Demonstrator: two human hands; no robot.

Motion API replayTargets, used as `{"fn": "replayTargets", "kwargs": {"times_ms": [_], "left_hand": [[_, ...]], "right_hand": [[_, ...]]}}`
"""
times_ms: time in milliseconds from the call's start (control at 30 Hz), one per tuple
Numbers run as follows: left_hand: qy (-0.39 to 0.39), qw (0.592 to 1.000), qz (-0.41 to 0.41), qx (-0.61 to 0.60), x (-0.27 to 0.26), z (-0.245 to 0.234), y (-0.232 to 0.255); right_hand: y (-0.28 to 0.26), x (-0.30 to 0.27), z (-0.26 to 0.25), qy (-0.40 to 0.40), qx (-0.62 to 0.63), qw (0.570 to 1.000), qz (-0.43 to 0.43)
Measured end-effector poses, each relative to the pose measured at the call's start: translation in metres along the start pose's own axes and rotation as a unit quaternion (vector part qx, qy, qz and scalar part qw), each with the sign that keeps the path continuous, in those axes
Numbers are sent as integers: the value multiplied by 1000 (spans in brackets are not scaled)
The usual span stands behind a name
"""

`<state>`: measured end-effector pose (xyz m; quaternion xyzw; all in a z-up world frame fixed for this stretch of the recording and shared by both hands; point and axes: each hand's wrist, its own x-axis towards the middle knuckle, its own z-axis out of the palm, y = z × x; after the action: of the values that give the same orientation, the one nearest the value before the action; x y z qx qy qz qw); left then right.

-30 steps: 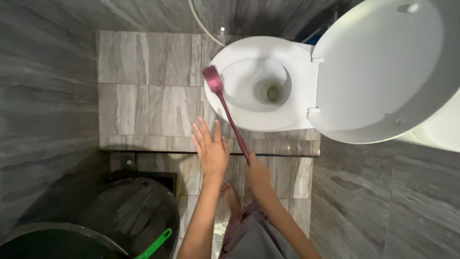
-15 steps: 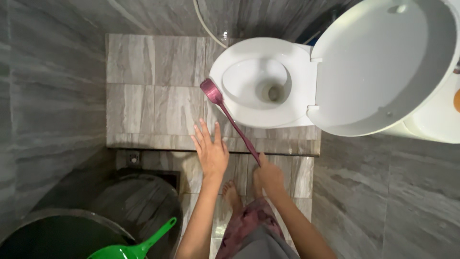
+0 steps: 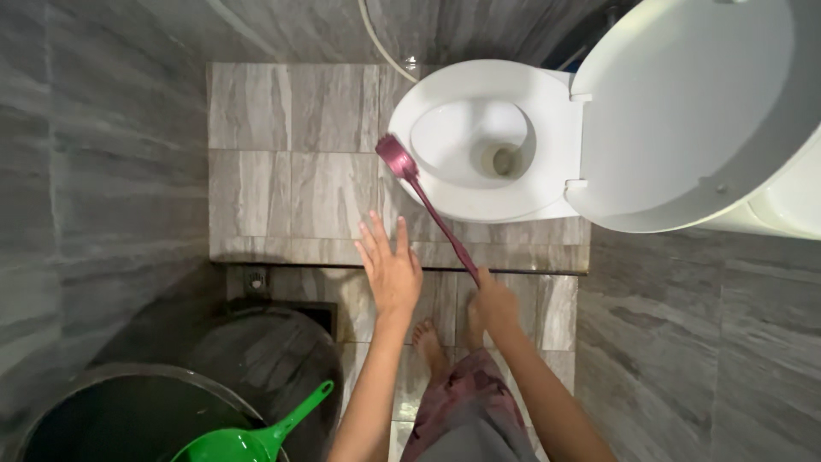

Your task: The person cleans a toilet by scrubbing the interior with a brush, pouring water from a bucket using a ladle, and applying liquid from a bottle.

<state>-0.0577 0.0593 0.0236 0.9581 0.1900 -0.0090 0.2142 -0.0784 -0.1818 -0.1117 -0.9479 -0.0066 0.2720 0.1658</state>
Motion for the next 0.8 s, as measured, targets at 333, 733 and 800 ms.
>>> {"fn": "replayTargets", "kwargs": {"times_ms": [333,733,800], "left_hand": [[18,999,30,-8,-14,2,8],[16,999,-33,-8,-70,33,35],[9,999,-32,15,-74,39,42]], "right_hand": [[2,30,8,37,-30,998,-40],[28,26,-10,53,-33,995,-79],[33,9,-10,35,-47,996,-71]]}}
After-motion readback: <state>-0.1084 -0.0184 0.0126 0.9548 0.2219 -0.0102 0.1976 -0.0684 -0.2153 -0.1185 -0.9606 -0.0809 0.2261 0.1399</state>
